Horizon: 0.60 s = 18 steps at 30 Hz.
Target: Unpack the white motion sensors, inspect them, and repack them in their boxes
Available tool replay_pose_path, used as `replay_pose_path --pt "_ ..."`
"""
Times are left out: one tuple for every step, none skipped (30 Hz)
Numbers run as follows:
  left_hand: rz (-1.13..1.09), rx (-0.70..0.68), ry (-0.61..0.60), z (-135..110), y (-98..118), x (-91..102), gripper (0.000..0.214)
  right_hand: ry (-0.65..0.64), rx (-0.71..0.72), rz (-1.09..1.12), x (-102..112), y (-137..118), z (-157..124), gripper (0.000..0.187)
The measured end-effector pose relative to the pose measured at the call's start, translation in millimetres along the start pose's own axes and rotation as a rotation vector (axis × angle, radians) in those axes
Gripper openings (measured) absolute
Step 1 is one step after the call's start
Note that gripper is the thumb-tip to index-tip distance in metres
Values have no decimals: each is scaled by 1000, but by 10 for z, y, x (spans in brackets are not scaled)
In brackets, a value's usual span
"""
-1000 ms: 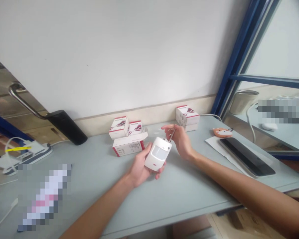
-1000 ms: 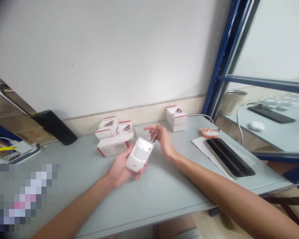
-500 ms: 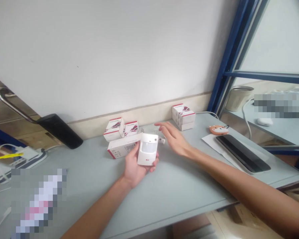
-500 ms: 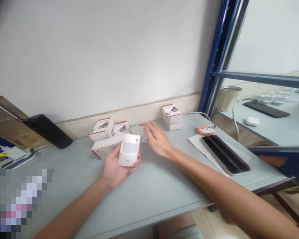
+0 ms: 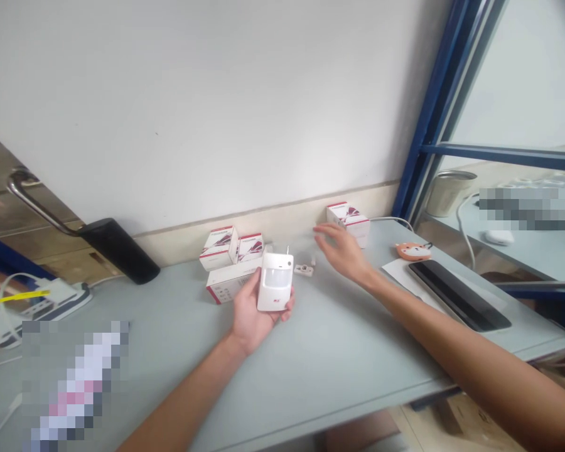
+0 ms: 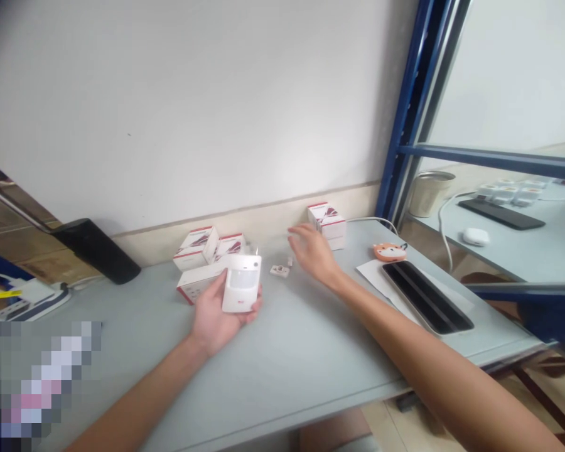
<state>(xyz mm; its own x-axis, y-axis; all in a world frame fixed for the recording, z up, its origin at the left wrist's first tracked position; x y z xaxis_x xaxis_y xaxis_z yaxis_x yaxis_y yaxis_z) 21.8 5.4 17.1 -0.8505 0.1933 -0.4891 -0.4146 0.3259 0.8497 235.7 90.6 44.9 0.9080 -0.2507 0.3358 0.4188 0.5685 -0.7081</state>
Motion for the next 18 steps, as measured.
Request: replay_pose_path --pt "-3 -1 3 -4 6 0 47 70 23 39 93 -36 31 27" --pt "-5 0 4 -8 11 -2 46 137 32 76 184 -59 58 26" --pt "-5 1 6 -12 15 -3 46 194 28 112 266 -69 79 25" --pt "-4 3 6 -14 16 -5 46 241 13 155 333 -69 95 23" --pt "-1 5 5 -15 15 -6 46 275 -10 207 382 -59 106 22" --pt "4 8 4 -14 12 -6 46 297 -42 269 411 -40 112 21" --pt "10 14 2 -12 4 -5 46 311 -81 338 424 -17 115 21" --pt "19 19 -1 -8 -5 -4 46 321 -127 411 423 7 113 22" --pt "30 24 -5 -4 -15 -5 47 327 -177 475 412 31 108 24" --pt "43 30 -13 0 -27 -6 47 331 -231 523 397 50 101 27" --pt "55 37 -22 3 -38 -9 47 334 -280 555 382 63 93 29" --pt "66 42 -31 6 -47 -11 48 338 -321 576 372 68 87 30" --pt "74 46 -39 7 -55 -13 48 338 -354 590 364 66 83 30" --pt "80 51 -44 9 -62 -14 48 338 -379 602 360 60 81 31" --pt "83 54 -49 10 -66 -14 49 341 -398 617 360 53 81 30" --pt "86 54 -55 10 -68 -16 49 343 -414 635 361 45 81 29" --pt "89 52 -60 10 -68 -17 49 341 -429 656 357 38 82 29" --pt "91 52 -65 10 -68 -20 49 335 -441 674 350 31 82 29"
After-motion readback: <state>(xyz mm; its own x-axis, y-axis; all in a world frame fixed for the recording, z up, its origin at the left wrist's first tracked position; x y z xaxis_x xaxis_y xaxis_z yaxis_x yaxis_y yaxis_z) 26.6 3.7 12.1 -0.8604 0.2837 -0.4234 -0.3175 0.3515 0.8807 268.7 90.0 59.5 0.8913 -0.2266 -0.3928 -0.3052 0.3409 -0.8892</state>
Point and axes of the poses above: each hand's wrist, its own z-axis towards the middle knuckle, its own x-axis out of the back of the hand, y = z × x, the point moved 6 cm from there along z, towards the middle knuckle, and after that the axes turned 5 degrees about z, right-handed, at the moved point
